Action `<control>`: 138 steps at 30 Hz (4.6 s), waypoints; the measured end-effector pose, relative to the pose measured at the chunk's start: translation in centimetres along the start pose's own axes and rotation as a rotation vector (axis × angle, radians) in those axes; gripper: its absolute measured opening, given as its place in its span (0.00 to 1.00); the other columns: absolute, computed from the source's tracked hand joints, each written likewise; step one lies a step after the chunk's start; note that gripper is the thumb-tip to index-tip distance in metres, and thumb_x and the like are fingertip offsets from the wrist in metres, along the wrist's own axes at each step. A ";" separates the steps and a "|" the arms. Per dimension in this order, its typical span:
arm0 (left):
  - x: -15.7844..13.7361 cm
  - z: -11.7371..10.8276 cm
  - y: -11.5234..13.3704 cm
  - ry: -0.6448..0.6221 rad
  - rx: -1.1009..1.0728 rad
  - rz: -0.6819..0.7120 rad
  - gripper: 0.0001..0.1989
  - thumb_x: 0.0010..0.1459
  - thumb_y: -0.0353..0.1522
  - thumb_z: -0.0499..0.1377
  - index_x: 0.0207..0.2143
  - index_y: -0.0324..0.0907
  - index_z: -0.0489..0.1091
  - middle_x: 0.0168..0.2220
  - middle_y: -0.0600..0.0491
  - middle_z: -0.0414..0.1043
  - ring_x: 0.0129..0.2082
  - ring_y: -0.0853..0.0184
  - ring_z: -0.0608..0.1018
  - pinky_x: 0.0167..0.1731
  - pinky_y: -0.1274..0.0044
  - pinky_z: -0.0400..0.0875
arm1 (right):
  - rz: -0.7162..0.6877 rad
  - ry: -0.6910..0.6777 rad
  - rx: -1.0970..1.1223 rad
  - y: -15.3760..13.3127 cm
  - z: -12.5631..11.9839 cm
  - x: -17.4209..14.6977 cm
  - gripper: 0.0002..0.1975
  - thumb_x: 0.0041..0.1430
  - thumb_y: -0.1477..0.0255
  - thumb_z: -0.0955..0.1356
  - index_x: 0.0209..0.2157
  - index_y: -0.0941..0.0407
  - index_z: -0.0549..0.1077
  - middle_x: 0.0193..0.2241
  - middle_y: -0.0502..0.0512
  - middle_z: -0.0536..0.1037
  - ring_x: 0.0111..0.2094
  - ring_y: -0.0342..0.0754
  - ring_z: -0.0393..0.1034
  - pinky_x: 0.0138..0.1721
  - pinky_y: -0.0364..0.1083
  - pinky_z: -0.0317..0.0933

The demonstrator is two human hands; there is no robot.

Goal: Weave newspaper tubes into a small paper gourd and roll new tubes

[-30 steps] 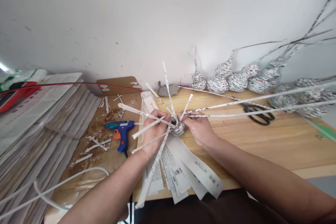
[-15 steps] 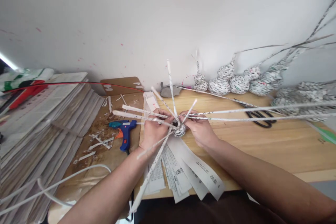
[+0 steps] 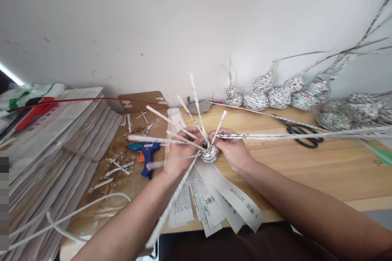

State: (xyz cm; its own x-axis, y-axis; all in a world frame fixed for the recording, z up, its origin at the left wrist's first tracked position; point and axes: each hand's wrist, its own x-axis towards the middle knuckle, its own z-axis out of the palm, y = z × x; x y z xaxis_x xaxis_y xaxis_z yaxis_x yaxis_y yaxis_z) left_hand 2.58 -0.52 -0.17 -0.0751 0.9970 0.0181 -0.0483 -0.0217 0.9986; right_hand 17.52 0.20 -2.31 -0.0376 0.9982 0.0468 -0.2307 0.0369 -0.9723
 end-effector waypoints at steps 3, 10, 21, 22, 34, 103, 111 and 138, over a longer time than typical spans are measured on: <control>-0.2 0.1 0.1 0.044 0.061 0.047 0.14 0.43 0.32 0.67 0.34 0.39 0.72 0.28 0.52 0.77 0.29 0.65 0.78 0.34 0.73 0.72 | 0.039 0.003 0.001 -0.1 0.2 -0.1 0.09 0.45 0.65 0.75 0.26 0.55 0.76 0.24 0.51 0.77 0.29 0.47 0.69 0.34 0.46 0.63; -0.7 0.4 -0.2 0.083 0.058 0.147 0.14 0.46 0.32 0.67 0.36 0.40 0.69 0.29 0.54 0.75 0.29 0.68 0.77 0.33 0.76 0.72 | 0.028 0.032 0.059 -0.5 0.5 -0.2 0.09 0.42 0.66 0.76 0.24 0.56 0.79 0.25 0.53 0.79 0.30 0.48 0.71 0.36 0.48 0.64; 0.2 -0.8 0.0 -0.125 -0.126 -0.073 0.25 0.46 0.40 0.69 0.46 0.41 0.68 0.38 0.49 0.78 0.34 0.65 0.79 0.30 0.76 0.72 | -0.015 0.083 0.049 -1.0 -0.6 1.1 0.12 0.41 0.63 0.77 0.24 0.56 0.77 0.23 0.51 0.78 0.29 0.49 0.71 0.36 0.49 0.63; 0.3 -1.1 -0.1 -0.159 -0.083 -0.083 0.27 0.45 0.39 0.69 0.47 0.41 0.68 0.39 0.49 0.78 0.33 0.65 0.79 0.27 0.78 0.71 | -0.009 0.097 0.056 -1.2 -0.8 1.2 0.13 0.40 0.62 0.77 0.23 0.56 0.77 0.23 0.51 0.78 0.29 0.48 0.71 0.36 0.48 0.63; 2.3 -3.0 -1.3 0.011 0.066 -0.030 0.17 0.45 0.42 0.69 0.34 0.39 0.76 0.25 0.52 0.77 0.25 0.67 0.78 0.29 0.77 0.67 | 0.034 0.035 0.032 -1.9 -0.8 1.2 0.13 0.39 0.62 0.77 0.20 0.56 0.76 0.20 0.49 0.75 0.26 0.44 0.67 0.31 0.45 0.60; 0.5 -1.6 -0.4 -0.195 -0.020 -0.224 0.10 0.41 0.34 0.70 0.24 0.39 0.74 0.20 0.54 0.73 0.21 0.69 0.73 0.24 0.78 0.67 | -0.120 -0.019 -0.225 -0.2 -0.4 0.1 0.10 0.48 0.63 0.74 0.24 0.56 0.76 0.25 0.55 0.77 0.28 0.48 0.70 0.30 0.47 0.63; -0.5 -0.8 0.8 -0.069 0.292 -0.036 0.06 0.46 0.33 0.64 0.23 0.38 0.74 0.23 0.51 0.75 0.23 0.68 0.74 0.25 0.79 0.66 | -0.062 -0.015 -0.188 -0.7 -0.2 -0.2 0.11 0.47 0.63 0.75 0.25 0.57 0.77 0.24 0.54 0.77 0.26 0.47 0.69 0.29 0.46 0.62; 0.5 -1.9 0.1 -0.297 -0.232 -0.233 0.18 0.44 0.35 0.71 0.38 0.38 0.76 0.32 0.50 0.77 0.30 0.68 0.78 0.31 0.78 0.72 | 0.070 0.031 0.036 -0.4 -0.2 0.3 0.15 0.43 0.60 0.76 0.22 0.56 0.73 0.20 0.51 0.74 0.23 0.46 0.66 0.27 0.47 0.60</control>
State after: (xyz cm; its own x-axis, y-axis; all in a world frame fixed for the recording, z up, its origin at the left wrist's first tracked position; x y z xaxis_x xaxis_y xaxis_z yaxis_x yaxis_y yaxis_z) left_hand 0.63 -0.20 -0.18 0.2516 0.9547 -0.1587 -0.2548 0.2235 0.9408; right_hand 17.75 0.53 -1.97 -0.0253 0.9993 -0.0286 -0.2639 -0.0342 -0.9639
